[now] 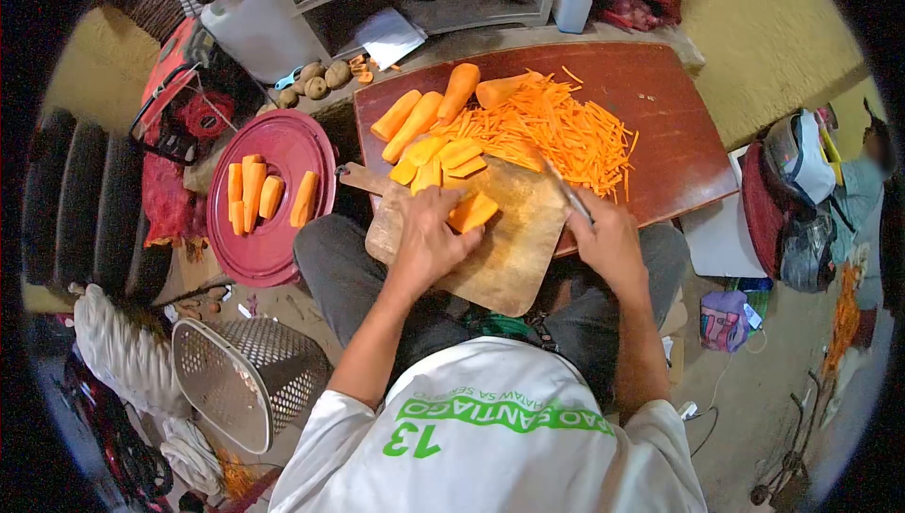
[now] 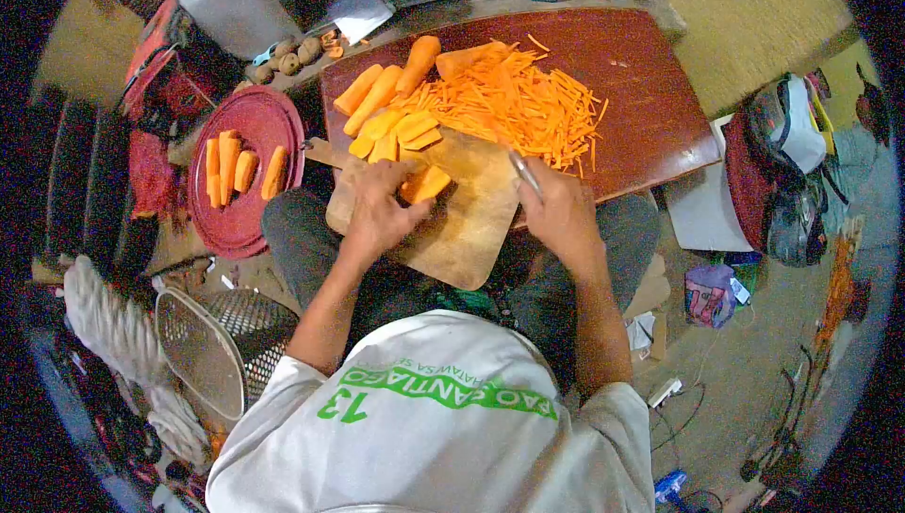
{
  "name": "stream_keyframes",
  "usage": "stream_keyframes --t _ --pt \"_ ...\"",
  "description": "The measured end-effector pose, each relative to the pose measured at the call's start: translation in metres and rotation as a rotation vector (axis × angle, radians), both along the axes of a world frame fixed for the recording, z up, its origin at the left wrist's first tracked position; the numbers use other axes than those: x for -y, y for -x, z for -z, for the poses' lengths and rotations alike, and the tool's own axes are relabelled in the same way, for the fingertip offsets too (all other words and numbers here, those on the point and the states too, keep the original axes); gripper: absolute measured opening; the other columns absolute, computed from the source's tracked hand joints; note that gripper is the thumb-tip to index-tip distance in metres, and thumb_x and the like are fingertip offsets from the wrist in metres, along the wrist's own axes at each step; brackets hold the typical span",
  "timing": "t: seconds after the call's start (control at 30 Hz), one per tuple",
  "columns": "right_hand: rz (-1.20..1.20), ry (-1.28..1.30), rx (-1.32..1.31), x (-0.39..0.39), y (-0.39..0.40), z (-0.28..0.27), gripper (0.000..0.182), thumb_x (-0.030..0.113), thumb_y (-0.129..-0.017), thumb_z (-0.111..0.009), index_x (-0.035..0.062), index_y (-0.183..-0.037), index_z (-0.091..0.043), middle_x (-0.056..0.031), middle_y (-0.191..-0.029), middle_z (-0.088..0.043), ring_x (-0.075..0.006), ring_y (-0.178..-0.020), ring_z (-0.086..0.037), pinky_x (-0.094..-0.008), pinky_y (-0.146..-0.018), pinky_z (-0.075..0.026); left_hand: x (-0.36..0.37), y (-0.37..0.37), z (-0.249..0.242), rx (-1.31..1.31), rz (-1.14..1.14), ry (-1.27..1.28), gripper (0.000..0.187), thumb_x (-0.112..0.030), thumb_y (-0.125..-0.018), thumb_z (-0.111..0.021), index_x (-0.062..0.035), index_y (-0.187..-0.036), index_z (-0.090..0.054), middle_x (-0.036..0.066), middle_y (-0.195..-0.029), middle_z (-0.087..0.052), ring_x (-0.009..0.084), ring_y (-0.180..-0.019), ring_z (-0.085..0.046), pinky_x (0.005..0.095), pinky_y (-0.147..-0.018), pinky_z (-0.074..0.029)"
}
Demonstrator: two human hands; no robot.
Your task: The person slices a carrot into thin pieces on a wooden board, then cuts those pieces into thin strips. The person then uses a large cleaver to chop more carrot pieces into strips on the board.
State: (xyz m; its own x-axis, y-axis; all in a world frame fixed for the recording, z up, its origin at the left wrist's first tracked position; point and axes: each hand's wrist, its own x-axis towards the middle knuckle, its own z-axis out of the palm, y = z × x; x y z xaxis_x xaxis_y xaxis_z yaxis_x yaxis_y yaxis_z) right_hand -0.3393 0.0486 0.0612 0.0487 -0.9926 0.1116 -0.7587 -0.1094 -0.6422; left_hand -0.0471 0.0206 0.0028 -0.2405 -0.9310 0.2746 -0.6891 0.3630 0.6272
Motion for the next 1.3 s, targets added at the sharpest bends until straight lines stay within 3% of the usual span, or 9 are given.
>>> stream_keyframes --t 0.13,0.33,0.43,0.5,0.73,0.83,0.93,1.13,1.3 --pt "0.001 -0.022 0.089 0.002 -0.002 -0.008 0.027 0.022 -0.101 -0.068 0.0037 -0.12 -0.072 -0.0266 -0.096 -0.074 -0.0464 -0.092 -0.074 -0.0529 -0.078 -0.056 -0.023 0.005 0.014 0.088 -0.006 0.109 0.054 -0.031 -0.077 -0.09 -0.0027 -0.12 -0.075 0.017 -0.102 -0.062 0.0367 -0.102 -0.059 0.0496 -0.09 -0.039" --pt "-0.046 -0.214 0.22 -0.042 -0.019 0.001 0.028 0.02 -0.102 -0.067 0.0026 -0.122 -0.072 -0.0279 -0.099 -0.074 -0.0451 -0.095 -0.075 -0.0501 -0.083 -0.057 -0.045 0.009 0.01 0.042 0.034 0.004 0.049 -0.032 -0.086 -0.086 -0.004 -0.124 -0.072 0.016 -0.096 -0.061 0.0364 -0.098 -0.06 0.0485 -0.089 -0.039" --pt "-0.06 -0.301 0.328 -0.061 -0.028 -0.005 0.034 0.018 -0.103 -0.065 0.0023 -0.132 -0.069 -0.0283 -0.109 -0.075 -0.0461 -0.103 -0.075 -0.0486 -0.087 -0.058 -0.055 0.012 0.008 -0.002 0.13 0.007 0.055 -0.03 -0.083 -0.091 -0.0016 -0.126 -0.072 0.017 -0.099 -0.065 0.0379 -0.09 -0.062 0.0508 -0.088 -0.047" --pt "-0.088 -0.287 0.348 -0.067 -0.03 0.0 0.036 0.016 -0.103 -0.064 0.0026 -0.136 -0.068 -0.0282 -0.111 -0.075 -0.0468 -0.104 -0.074 -0.048 -0.088 -0.058 -0.056 0.011 0.011 0.041 0.114 0.004 0.054 -0.029 -0.083 -0.091 -0.0037 -0.127 -0.073 0.018 -0.106 -0.065 0.038 -0.096 -0.062 0.0503 -0.09 -0.047" --pt "-0.239 -0.204 0.337 -0.043 -0.036 0.002 0.027 0.017 -0.102 -0.063 0.0029 -0.125 -0.068 -0.0289 -0.103 -0.072 -0.049 -0.099 -0.071 -0.0518 -0.084 -0.056 -0.019 -0.004 0.013 0.012 0.159 0.093 0.049 -0.03 -0.085 -0.089 -0.0036 -0.124 -0.075 0.019 -0.116 -0.062 0.0395 -0.104 -0.059 0.0497 -0.094 -0.048" --pt "-0.268 -0.306 0.218 -0.046 -0.038 -0.001 0.026 0.017 -0.102 -0.064 0.0035 -0.124 -0.064 -0.0279 -0.1 -0.071 -0.05 -0.096 -0.071 -0.0542 -0.082 -0.056 -0.026 -0.009 0.015 0.029 0.188 0.025 0.046 -0.027 -0.086 -0.088 -0.0022 -0.122 -0.075 0.02 -0.118 -0.062 0.0402 -0.105 -0.059 0.0494 -0.096 -0.049" --pt "-0.302 -0.307 0.069 -0.062 -0.044 -0.012 0.03 0.012 -0.104 -0.062 -0.0028 -0.13 -0.064 -0.024 -0.1 -0.072 -0.044 -0.093 -0.071 -0.0446 -0.081 -0.057 -0.04 -0.003 0.011 0.093 0.176 0.072 0.041 -0.022 -0.088 -0.085 -0.0009 -0.121 -0.075 0.022 -0.119 -0.062 0.0406 -0.107 -0.059 0.0495 -0.098 -0.05" --pt "-0.353 -0.166 -0.121 -0.103 -0.051 -0.007 0.04 0.018 -0.104 -0.066 0.0002 -0.139 -0.058 -0.022 -0.105 -0.072 -0.0444 -0.092 -0.072 -0.0529 -0.076 -0.059 -0.051 0.008 0.005 0.25 0.26 0.155 0.043 -0.012 -0.07 -0.081 -0.0006 -0.111 -0.071 0.017 -0.116 -0.06 0.0373 -0.108 -0.054 0.0477 -0.088 -0.046" --pt "-0.349 -0.271 -0.196 -0.099 -0.057 -0.026 0.047 0.018 -0.104 -0.065 -0.0018 -0.144 -0.051 -0.0212 -0.107 -0.07 -0.0419 -0.093 -0.073 -0.0524 -0.074 -0.059 -0.046 0.007 0.008 0.243 0.277 0.106 0.04 -0.012 -0.072 -0.08 -0.0004 -0.109 -0.071 0.016 -0.116 -0.06 0.037 -0.107 -0.054 0.0485 -0.09 -0.046"
